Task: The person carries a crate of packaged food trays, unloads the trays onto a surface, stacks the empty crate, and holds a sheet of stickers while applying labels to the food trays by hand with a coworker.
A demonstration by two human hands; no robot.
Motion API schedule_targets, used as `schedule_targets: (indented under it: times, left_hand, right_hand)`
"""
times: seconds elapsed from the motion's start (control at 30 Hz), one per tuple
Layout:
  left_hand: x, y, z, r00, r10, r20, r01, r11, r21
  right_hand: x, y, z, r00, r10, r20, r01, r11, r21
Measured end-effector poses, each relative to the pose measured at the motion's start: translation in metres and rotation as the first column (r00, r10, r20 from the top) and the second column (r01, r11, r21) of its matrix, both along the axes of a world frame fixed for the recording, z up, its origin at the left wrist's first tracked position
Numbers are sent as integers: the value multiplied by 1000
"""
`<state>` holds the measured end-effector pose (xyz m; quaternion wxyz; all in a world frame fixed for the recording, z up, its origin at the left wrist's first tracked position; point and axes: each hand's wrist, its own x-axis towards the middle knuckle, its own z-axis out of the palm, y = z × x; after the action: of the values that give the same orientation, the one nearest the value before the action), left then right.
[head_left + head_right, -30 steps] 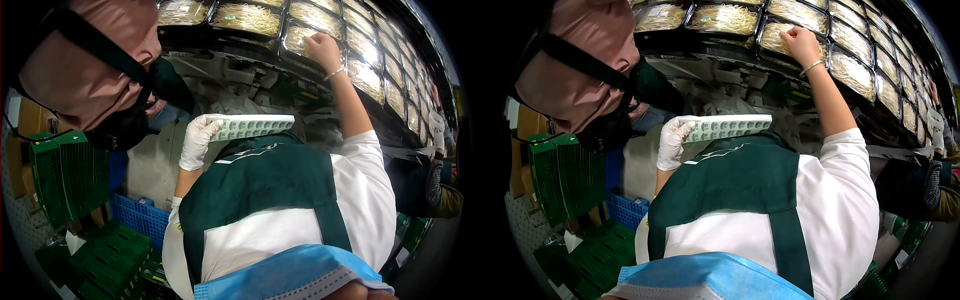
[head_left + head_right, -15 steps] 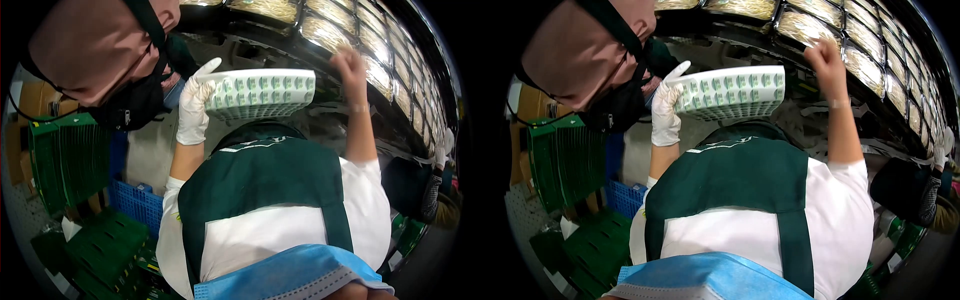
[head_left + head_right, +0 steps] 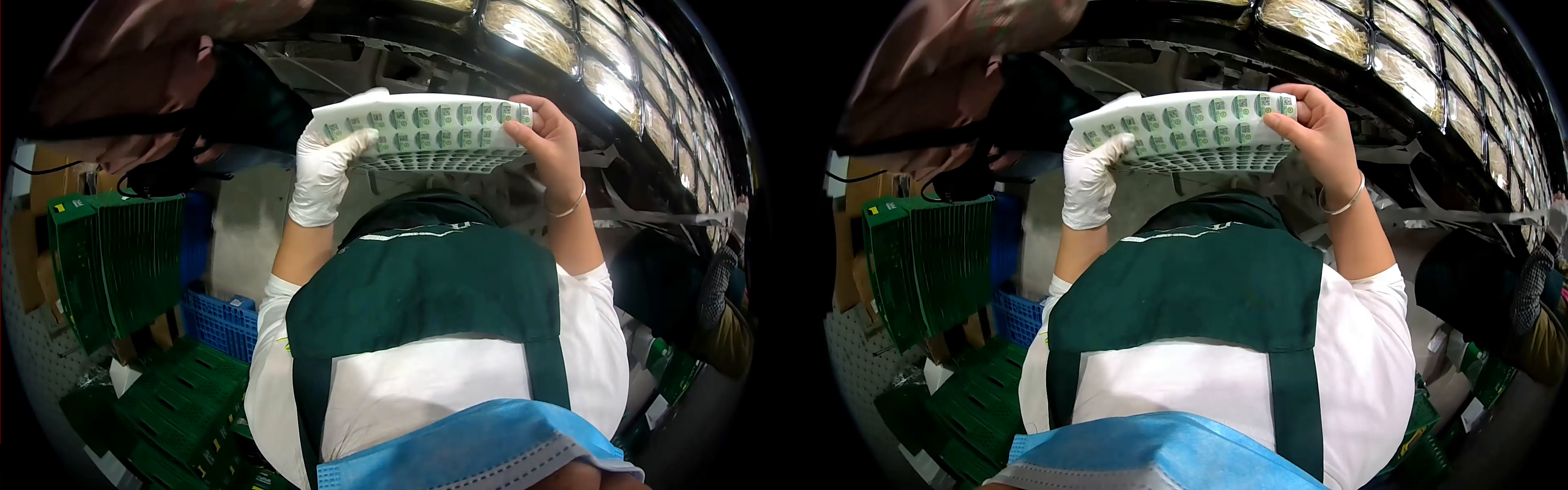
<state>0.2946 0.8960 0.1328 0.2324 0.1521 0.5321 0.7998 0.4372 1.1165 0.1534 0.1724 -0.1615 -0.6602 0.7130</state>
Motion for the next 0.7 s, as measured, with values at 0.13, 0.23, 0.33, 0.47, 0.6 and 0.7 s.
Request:
schedule_targets:
  times: [0.13, 0.23, 0.33, 0.47, 0.6, 0.7]
  left_hand:
    - [0, -10, 1, 999, -52, 9, 52, 997, -50]
    - [3, 3, 0, 993, -119, 3, 119, 990, -74]
    - [12, 43, 33, 999, -7, 46, 4, 997, 71]
    - [9, 52, 3, 987, -99, -125, 107, 993, 57]
    - [36, 84, 20, 994, -65, -92, 61, 997, -39]
    - [49, 110, 28, 985, -80, -150, 67, 994, -90]
  right_hand:
    - [14, 1, -1, 1000, -5, 14, 4, 999, 49]
    - [23, 16, -4, 999, -28, 22, 27, 998, 57]
    - [27, 36, -7, 995, 36, -88, -27, 995, 95]
    - [39, 68, -9, 991, 102, -87, -97, 993, 65]
    - [48, 127, -12, 987, 158, -22, -129, 869, 478]
    - [43, 140, 39, 980, 85, -181, 148, 299, 943]
